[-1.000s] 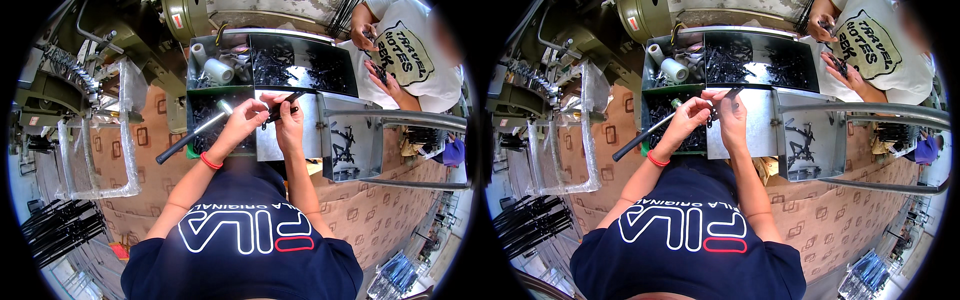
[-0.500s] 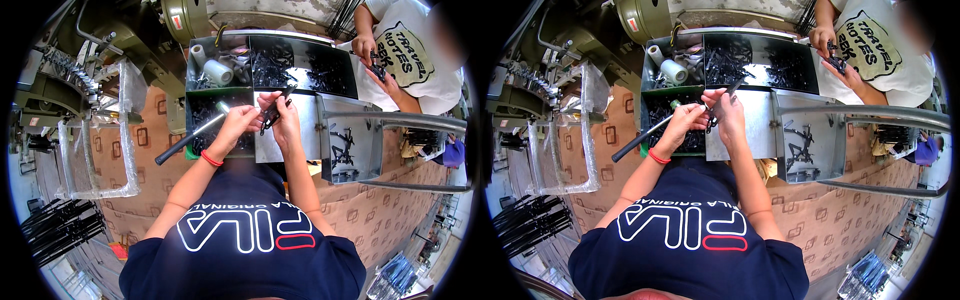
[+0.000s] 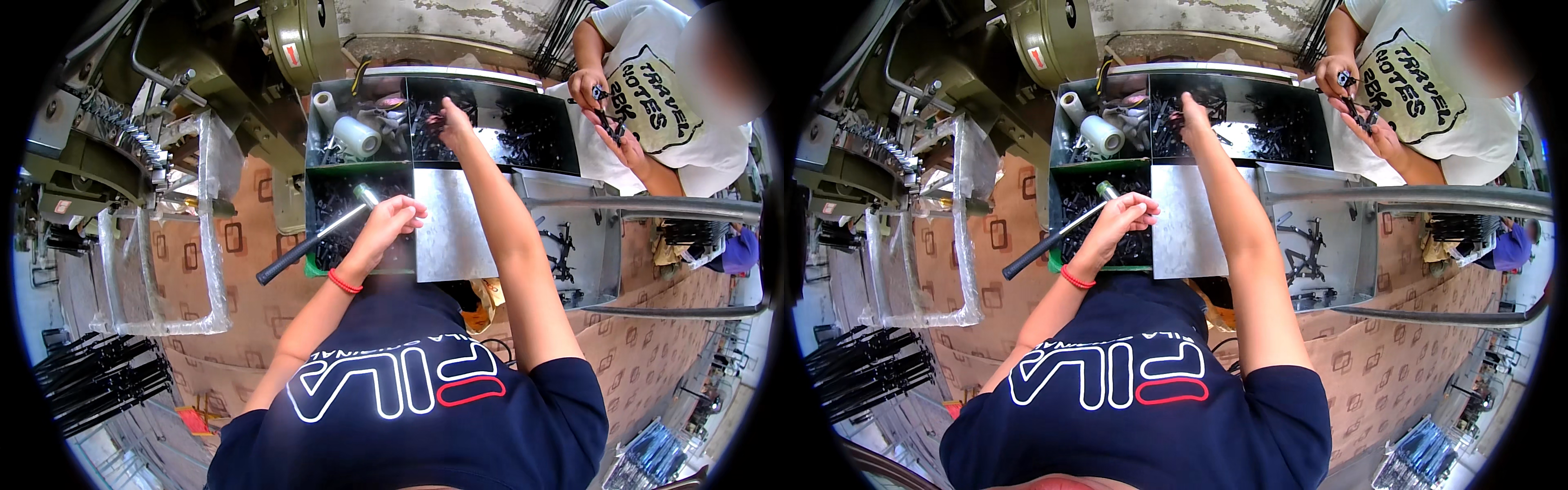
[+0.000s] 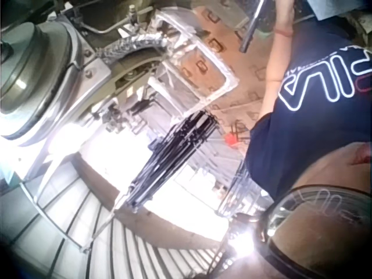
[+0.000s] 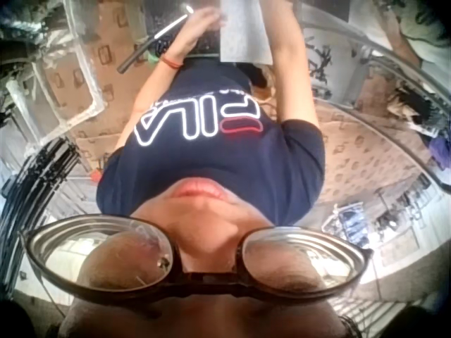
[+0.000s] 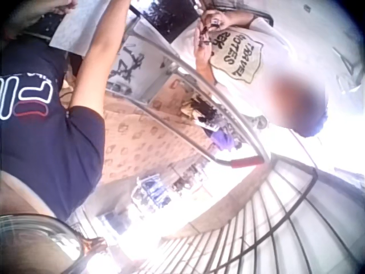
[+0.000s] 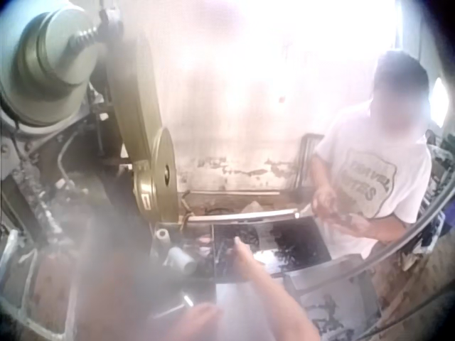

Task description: The person picks small black metal hardware pieces from a tray and assembles them by hand, inserting pins or fasteners into brackets. The assembled units are placed into a separate metal bin on the workstation. The process is repetitive and performed one at a time.

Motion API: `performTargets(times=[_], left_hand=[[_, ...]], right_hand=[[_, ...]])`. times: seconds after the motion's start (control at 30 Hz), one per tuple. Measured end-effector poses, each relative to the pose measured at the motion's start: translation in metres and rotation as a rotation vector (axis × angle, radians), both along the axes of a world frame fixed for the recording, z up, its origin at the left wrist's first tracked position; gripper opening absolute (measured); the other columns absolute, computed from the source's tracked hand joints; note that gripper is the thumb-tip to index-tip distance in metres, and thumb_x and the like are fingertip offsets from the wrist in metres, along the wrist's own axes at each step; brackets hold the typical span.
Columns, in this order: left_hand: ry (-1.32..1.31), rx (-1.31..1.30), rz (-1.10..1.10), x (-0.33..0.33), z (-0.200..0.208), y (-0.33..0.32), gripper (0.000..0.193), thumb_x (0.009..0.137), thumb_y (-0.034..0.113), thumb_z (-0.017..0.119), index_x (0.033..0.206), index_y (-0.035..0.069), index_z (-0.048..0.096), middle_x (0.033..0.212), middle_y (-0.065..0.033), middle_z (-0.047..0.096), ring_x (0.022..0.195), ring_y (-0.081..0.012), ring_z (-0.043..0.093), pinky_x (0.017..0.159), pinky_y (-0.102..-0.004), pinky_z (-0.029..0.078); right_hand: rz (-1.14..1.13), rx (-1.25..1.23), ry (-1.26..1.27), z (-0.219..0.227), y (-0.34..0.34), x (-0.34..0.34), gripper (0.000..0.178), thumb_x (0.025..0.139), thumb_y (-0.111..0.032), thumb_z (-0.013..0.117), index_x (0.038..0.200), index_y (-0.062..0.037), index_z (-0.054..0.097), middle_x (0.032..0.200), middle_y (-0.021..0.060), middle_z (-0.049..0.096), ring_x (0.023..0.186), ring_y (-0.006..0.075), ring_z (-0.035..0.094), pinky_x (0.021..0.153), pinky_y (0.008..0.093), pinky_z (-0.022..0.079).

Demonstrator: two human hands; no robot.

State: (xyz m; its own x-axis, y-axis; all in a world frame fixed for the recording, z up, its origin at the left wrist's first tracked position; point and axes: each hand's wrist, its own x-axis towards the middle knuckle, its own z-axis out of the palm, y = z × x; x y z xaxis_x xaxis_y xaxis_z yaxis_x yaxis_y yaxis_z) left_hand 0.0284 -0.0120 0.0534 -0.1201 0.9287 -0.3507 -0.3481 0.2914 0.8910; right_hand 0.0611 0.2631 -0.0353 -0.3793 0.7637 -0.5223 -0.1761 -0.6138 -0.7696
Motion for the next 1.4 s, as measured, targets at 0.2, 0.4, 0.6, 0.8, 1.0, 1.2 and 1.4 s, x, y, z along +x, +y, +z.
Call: performTargets(times=[0.2, 0.4, 0.6, 0.8, 1.0, 1.2, 1.4], left_hand=[[-0.030, -0.041, 0.026, -0.001, -0.012, -0.007, 0.020, 0.087, 0.019, 0.046, 0.096, 0.004, 0.056, 0.092, -0.0035, 0.060, 0.080, -0.0071, 0.055, 0.072, -0.0203, 0.043], [-0.051, -0.052, -0.003, 0.007, -0.015, -0.006, 0.020, 0.087, 0.019, 0.046, 0.096, 0.004, 0.055, 0.093, -0.0039, 0.060, 0.080, -0.0081, 0.055, 0.072, -0.0211, 0.043], [-0.062, -0.059, -0.027, 0.013, -0.029, -0.014, 0.019, 0.088, 0.015, 0.045, 0.094, 0.002, 0.056, 0.089, -0.0037, 0.059, 0.077, -0.0074, 0.054, 0.071, -0.0204, 0.044], [-0.086, -0.096, -0.026, 0.009, -0.026, -0.007, 0.018, 0.087, 0.015, 0.044, 0.094, 0.002, 0.055, 0.088, -0.0043, 0.059, 0.074, -0.0073, 0.054, 0.069, -0.0199, 0.043], [-0.101, -0.138, -0.048, 0.005, -0.025, 0.000, 0.018, 0.086, 0.015, 0.045, 0.095, 0.002, 0.055, 0.087, -0.0050, 0.059, 0.072, -0.0079, 0.054, 0.068, -0.0201, 0.042], [-0.114, -0.150, -0.045, 0.003, -0.029, 0.003, 0.018, 0.087, 0.015, 0.046, 0.095, 0.002, 0.055, 0.083, -0.0039, 0.059, 0.070, -0.0070, 0.053, 0.068, -0.0197, 0.042], [-0.075, -0.128, -0.072, 0.006, -0.026, 0.002, 0.018, 0.086, 0.016, 0.046, 0.094, 0.002, 0.056, 0.084, -0.0032, 0.059, 0.072, -0.0064, 0.053, 0.069, -0.0195, 0.042]], right_hand=[[0.121, 0.150, -0.218, 0.057, -0.033, 0.002, 0.060, 0.080, -0.037, 0.053, 0.123, -0.0001, 0.036, 0.131, 0.0184, 0.031, 0.120, 0.0328, 0.028, 0.095, 0.0511, 0.024], [-0.307, 0.192, -1.250, 0.011, 0.059, 0.049, 0.058, 0.068, -0.021, 0.058, 0.118, -0.0011, 0.037, 0.128, 0.0246, 0.027, 0.116, 0.0375, 0.030, 0.097, 0.0456, 0.028], [-0.400, 0.325, -1.767, -0.015, 0.111, 0.099, 0.043, 0.079, -0.020, 0.051, 0.119, -0.0129, 0.038, 0.135, 0.0178, 0.021, 0.122, 0.0361, 0.027, 0.094, 0.0558, 0.026], [0.062, 0.415, -1.853, 0.002, 0.113, 0.115, 0.048, 0.075, -0.023, 0.057, 0.118, -0.0162, 0.039, 0.127, 0.0114, 0.029, 0.112, 0.0400, 0.034, 0.084, 0.0564, 0.035], [0.090, 0.708, -2.003, -0.016, 0.121, 0.122, 0.025, 0.080, -0.013, 0.052, 0.104, -0.0091, 0.048, 0.109, 0.0105, 0.045, 0.098, 0.0363, 0.045, 0.072, 0.0412, 0.048], [0.045, 0.562, -1.945, 0.006, 0.103, 0.112, 0.026, 0.081, -0.015, 0.051, 0.107, -0.0101, 0.048, 0.110, 0.0153, 0.045, 0.102, 0.0360, 0.046, 0.075, 0.0417, 0.048], [-0.030, 0.540, -1.799, 0.005, 0.115, 0.135, 0.028, 0.082, -0.015, 0.049, 0.110, -0.0119, 0.047, 0.109, 0.0174, 0.047, 0.095, 0.0379, 0.053, 0.078, 0.0414, 0.047]])
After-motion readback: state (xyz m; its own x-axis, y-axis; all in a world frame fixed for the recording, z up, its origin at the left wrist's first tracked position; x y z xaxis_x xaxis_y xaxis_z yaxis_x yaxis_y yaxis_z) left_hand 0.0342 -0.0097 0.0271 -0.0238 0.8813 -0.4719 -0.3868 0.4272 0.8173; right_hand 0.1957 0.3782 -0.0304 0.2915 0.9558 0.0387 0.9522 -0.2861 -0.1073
